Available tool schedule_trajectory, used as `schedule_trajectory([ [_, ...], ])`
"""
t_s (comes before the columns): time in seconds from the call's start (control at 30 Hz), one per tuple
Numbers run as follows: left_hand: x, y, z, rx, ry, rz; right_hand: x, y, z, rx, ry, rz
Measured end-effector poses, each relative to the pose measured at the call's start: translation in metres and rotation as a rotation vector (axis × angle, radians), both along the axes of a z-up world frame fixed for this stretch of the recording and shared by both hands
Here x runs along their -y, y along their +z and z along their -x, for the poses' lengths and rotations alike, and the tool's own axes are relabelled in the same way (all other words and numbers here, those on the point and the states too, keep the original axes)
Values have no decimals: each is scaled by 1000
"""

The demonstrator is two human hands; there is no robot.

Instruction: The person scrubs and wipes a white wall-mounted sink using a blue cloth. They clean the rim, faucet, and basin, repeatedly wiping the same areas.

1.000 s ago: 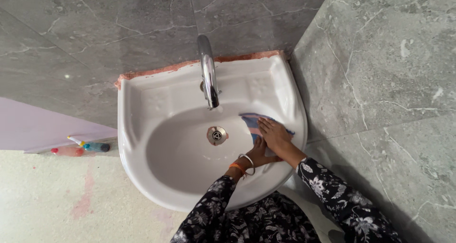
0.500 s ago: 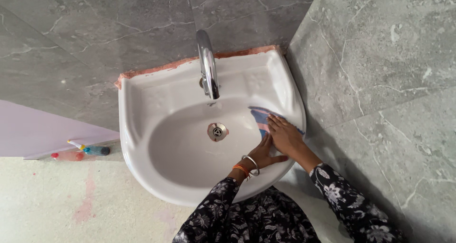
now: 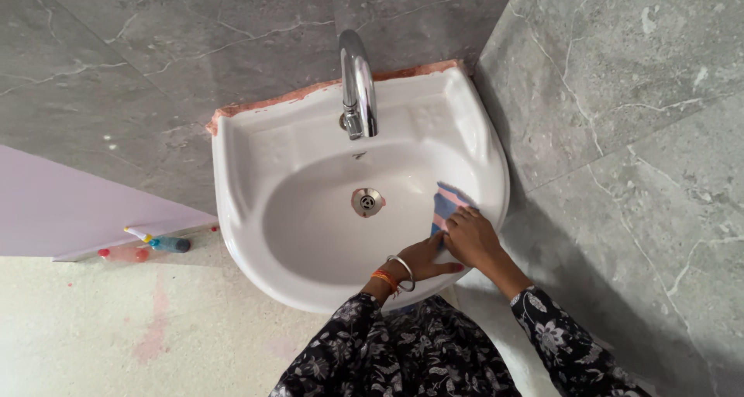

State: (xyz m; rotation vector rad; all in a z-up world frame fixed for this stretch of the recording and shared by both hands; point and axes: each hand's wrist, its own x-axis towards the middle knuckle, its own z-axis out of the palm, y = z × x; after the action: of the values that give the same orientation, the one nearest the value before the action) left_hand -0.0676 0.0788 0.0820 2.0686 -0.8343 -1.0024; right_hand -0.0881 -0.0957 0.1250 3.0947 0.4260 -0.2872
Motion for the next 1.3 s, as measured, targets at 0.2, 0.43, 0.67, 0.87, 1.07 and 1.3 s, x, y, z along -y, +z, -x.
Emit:
schedule_trajectory([
  [0.2, -44, 24, 11, -9, -36, -12, -39, 8, 14, -204, -44, -21],
  [0.43, -99, 66, 19, 61, -124, -219, -91, 29, 20, -601, -154, -65],
  [0.67, -161, 92, 23, 138, -88, -257, -143, 16, 25, -606, -25, -250],
  [0.87, -219, 87, 12, 207, 23, -256, -195, -13, 18, -676, -26, -474],
  [1.07, -254, 84, -11, 495, -14, -434, -251, -58, -8, -777, -7, -675],
  [1.3, -271, 88, -52, 455, -4, -716, -299, -84, -37, -971, -440, -1509],
])
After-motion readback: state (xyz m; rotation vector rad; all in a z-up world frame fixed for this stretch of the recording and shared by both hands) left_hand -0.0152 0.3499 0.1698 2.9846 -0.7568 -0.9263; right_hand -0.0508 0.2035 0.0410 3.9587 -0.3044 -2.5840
